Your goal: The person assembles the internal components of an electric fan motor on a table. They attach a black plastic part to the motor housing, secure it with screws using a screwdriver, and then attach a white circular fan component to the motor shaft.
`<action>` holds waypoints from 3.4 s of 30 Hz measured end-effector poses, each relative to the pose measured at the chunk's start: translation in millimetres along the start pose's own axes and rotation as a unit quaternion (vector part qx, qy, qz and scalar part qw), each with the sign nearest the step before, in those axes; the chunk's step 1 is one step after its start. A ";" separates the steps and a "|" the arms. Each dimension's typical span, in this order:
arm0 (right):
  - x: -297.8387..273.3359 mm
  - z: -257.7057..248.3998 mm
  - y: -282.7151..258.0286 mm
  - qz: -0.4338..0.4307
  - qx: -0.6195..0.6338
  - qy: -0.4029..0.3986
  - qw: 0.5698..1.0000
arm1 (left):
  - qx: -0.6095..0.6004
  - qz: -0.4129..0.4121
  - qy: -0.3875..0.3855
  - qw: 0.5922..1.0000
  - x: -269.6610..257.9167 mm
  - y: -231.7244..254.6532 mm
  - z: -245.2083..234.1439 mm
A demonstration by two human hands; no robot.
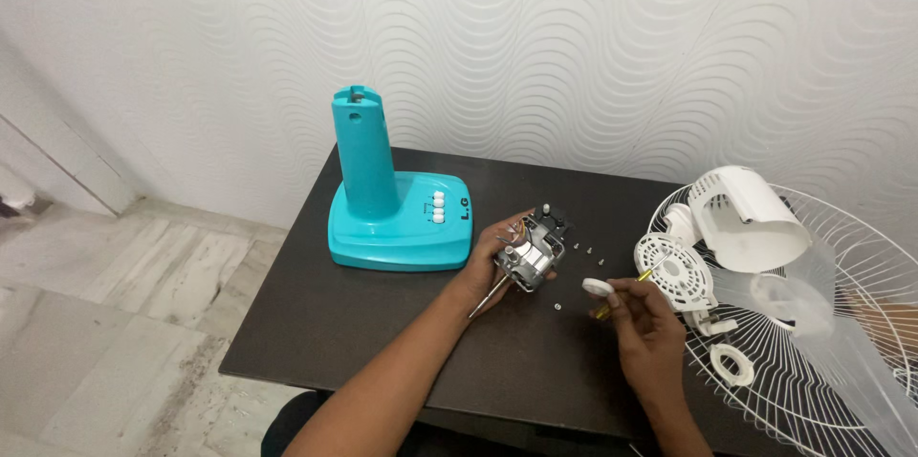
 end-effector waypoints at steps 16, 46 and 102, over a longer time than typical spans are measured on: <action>41.9 29.7 -84.4 -0.288 -0.276 -0.040 0.916 | 0.045 0.014 -0.008 0.999 5.9 -7.3 -8.7; 51.8 34.6 -92.0 -0.313 -0.315 -0.093 0.891 | 0.047 -0.004 -0.024 0.999 5.3 -4.3 -0.2; 32.1 34.2 3.2 -0.102 -0.089 -0.141 0.981 | 0.198 -0.299 -0.184 0.915 23.4 21.0 0.3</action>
Point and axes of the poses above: each hand's wrist, its own x-axis towards the middle knuckle, its own z-axis out of the palm, y = z × x, the point moved 4 cm from there along x, towards the middle knuckle, and after that the axes turned 2 degrees about -x, right-handed, at the moved point
